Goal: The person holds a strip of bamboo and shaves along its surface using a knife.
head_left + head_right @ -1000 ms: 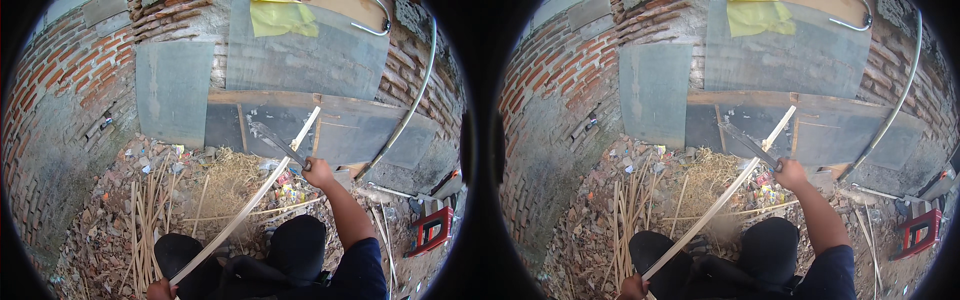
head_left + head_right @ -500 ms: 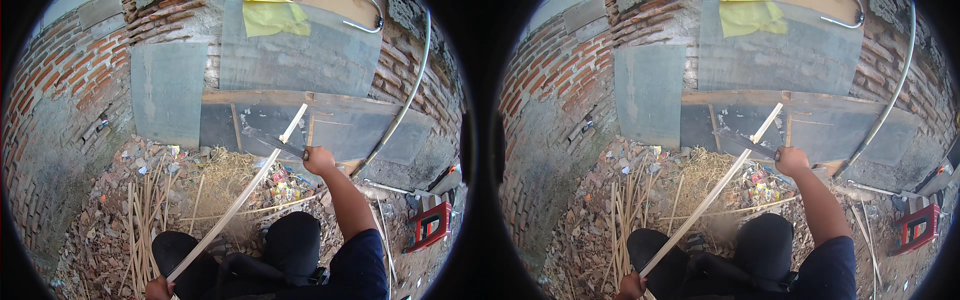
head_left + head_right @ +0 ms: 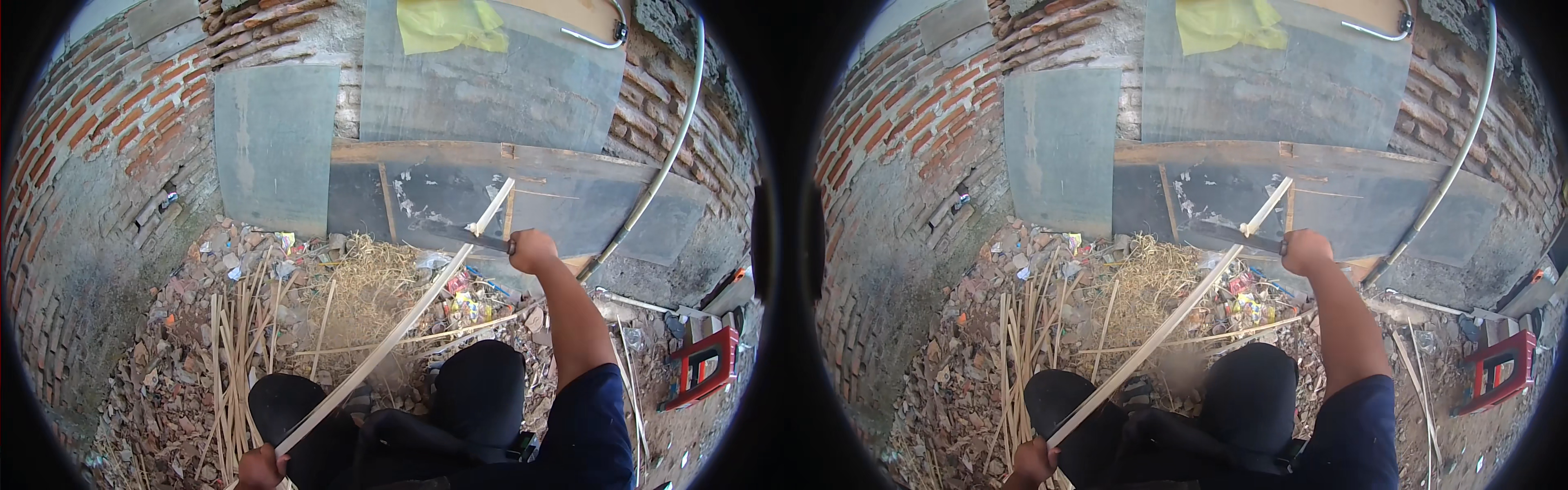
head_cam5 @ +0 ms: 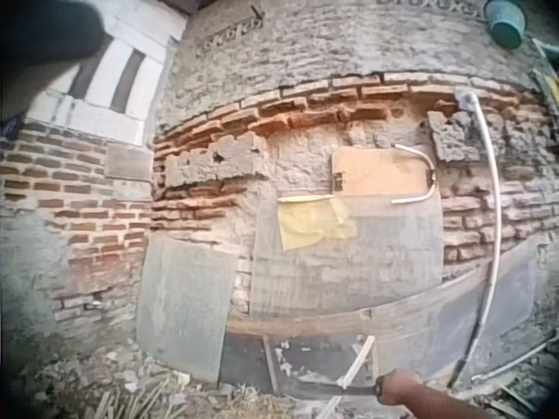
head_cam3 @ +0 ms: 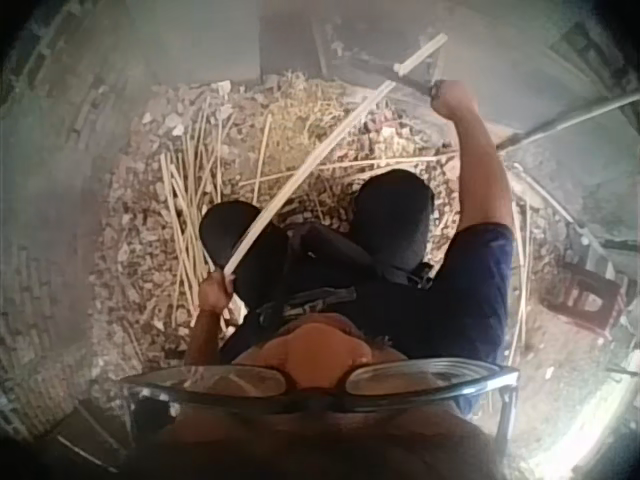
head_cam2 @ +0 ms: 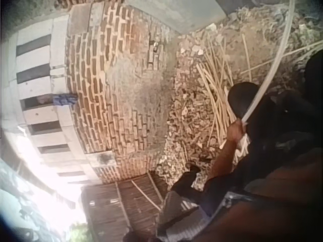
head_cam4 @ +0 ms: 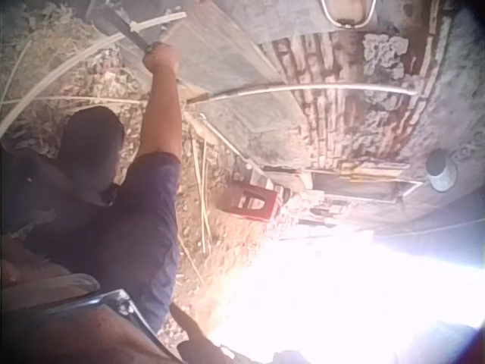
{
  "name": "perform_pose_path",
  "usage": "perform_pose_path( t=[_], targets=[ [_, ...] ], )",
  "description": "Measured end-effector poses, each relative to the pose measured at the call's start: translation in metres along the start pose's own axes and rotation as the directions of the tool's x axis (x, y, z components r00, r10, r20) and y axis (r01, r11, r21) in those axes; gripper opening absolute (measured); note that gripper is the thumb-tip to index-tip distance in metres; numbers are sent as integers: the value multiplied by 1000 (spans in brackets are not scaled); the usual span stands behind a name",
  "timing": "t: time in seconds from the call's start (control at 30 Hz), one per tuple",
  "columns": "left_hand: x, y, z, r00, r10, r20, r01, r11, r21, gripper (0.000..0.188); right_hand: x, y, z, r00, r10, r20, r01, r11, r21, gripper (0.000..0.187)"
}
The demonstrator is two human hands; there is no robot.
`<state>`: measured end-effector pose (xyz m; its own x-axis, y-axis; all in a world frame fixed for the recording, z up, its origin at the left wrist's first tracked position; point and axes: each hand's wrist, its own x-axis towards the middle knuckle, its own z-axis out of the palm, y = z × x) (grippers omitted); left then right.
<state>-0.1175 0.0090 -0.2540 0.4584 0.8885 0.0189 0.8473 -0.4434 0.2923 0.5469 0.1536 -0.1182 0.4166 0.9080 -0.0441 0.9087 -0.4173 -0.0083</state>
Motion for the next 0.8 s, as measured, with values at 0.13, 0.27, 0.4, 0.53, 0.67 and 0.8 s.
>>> perform_pose_path(
  t=[0.13, 0.27, 0.4, 0.53, 0.67, 0.8],
  targets=[
    [-4, 5, -6, 999, -28, 30, 30, 997, -67, 24, -5, -42, 11, 999, 20, -31, -16, 993, 115, 32],
    [-14, 4, -4, 999, -19, -40, 17, 999, -46, 23, -23, -45, 23, 996, -7, -86, 39, 929, 369, 37],
    [-8, 5, -10, 998, 23, -51, -26, 998, -60, 25, -33, -33, 42, 991, 11, -133, 52, 885, 463, 36],
    [-3, 3, -8, 995, 66, -76, -68, 997, -21, 29, -28, -15, 53, 929, -82, 362, -268, 525, 808, 31],
    [-4, 2, -5, 992, 83, -93, -87, 995, -44, 32, -49, -32, 41, 988, -124, -91, 151, 887, 437, 27],
    [-7, 0, -2, 989, 83, -125, -87, 996, -30, 33, -71, -62, 29, 936, -350, -19, 351, 935, 47, 27]
  ],
)
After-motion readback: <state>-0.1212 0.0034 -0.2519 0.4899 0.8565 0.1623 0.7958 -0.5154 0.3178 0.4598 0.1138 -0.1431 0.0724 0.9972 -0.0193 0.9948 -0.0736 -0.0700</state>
